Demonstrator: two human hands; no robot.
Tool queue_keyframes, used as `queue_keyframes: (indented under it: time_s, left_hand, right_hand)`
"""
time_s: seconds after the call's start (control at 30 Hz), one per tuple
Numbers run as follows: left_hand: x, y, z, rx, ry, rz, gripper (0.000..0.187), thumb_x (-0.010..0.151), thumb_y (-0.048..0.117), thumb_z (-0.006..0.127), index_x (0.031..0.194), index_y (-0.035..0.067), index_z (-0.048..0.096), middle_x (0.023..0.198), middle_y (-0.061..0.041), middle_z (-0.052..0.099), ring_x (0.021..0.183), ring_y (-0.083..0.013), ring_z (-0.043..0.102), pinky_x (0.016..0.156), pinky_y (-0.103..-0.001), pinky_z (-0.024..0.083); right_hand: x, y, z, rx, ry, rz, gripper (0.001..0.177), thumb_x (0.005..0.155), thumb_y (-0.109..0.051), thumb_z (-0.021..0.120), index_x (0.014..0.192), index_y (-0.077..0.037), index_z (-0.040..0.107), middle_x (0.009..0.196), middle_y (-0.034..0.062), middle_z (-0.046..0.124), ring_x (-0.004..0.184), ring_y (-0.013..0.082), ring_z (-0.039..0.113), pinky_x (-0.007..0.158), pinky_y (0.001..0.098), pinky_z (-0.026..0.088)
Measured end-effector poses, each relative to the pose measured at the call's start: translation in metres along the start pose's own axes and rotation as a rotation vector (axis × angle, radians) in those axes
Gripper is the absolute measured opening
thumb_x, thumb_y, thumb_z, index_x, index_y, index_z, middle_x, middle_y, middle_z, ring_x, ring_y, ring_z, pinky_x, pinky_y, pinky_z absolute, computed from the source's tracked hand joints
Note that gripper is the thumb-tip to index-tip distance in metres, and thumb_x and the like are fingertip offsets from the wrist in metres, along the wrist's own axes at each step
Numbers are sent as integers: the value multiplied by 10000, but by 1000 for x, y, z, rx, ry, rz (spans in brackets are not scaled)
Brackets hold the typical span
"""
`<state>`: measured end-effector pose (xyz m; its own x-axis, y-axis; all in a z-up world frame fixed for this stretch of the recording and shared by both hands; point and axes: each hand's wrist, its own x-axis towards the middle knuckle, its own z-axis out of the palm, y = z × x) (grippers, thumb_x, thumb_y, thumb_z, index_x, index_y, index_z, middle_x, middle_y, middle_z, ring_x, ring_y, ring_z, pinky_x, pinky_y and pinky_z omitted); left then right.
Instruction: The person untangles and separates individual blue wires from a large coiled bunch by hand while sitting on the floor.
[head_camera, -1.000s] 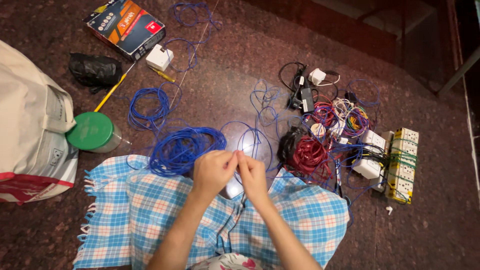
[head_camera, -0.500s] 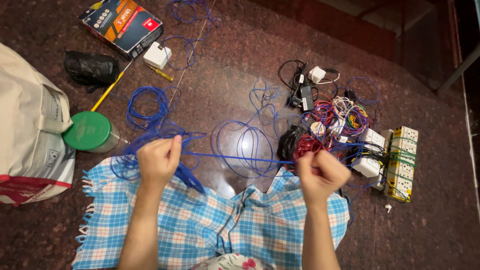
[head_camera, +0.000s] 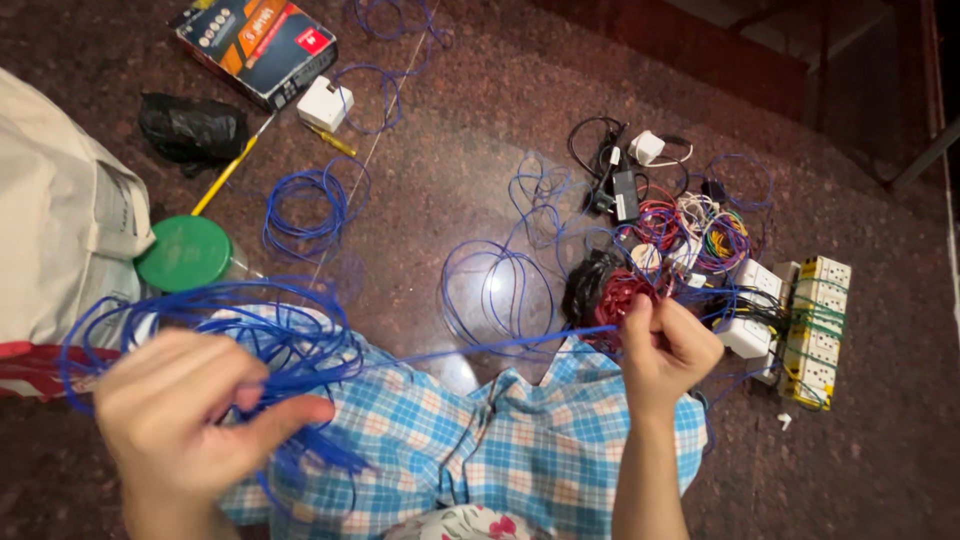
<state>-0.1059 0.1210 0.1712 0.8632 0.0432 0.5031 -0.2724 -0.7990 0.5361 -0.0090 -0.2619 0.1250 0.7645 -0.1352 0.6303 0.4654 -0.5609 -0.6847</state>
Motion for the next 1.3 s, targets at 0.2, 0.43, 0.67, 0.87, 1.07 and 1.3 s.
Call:
queue_keyframes:
  time_s: [0.2, 0.43, 0.67, 0.87, 1.07, 1.3]
  left_hand:
    - [-15, -61, 50, -114, -421, -388, 459, 679, 239, 907, 610, 25, 507, 527, -104, 447, 489, -276, 442, 479, -397, 401]
    - [-38, -6, 33, 16, 306, 74, 403, 845, -30, 800, 621, 70, 479, 600, -88, 427, 563, -284, 477, 594, -392, 409]
    - [-32, -70, 127, 56, -85, -44, 129, 702, 25, 750, 827, 56, 754, 810, -122, 734, 748, -317, 660, 691, -449, 505]
    - [5, -25, 108, -147, 288, 7, 187, 806, -123, 665, 745, -19, 521, 745, -184, 563, 713, -371, 591, 660, -428, 478]
    - [-11, 1, 112, -25, 460, 297, 454, 887, -68, 760, 586, 56, 444, 563, -116, 468, 486, -315, 482, 470, -418, 390]
    - [-85, -125, 185, -46, -472, -420, 446, 814, 417, 815, 799, 41, 575, 802, -143, 628, 814, -375, 615, 738, -470, 489]
  right_hand:
    - [-6, 24, 51, -64, -112, 20, 404, 914, -38, 730, 622, -13, 452, 559, 13, 354, 522, 81, 318, 499, 296, 229]
    - [-18, 48, 55, -60, -50, 38, 449, 935, -44, 720, 624, -22, 397, 567, 17, 342, 540, 89, 303, 506, 317, 231]
    - [-22, 57, 59, -70, -203, 71, 407, 908, -69, 710, 613, -19, 434, 548, 14, 336, 502, 81, 310, 478, 310, 243]
    - [-22, 43, 67, -18, -156, 103, 430, 940, -52, 692, 630, -13, 397, 569, 17, 301, 533, 80, 277, 492, 313, 216]
    - [-20, 40, 49, -1, -49, 120, 460, 977, -64, 690, 632, -15, 390, 580, -22, 320, 560, 58, 274, 516, 307, 190]
    - [-37, 91, 35, -96, -113, 205, 429, 976, -95, 703, 653, 3, 439, 587, -24, 347, 586, 47, 297, 519, 283, 225]
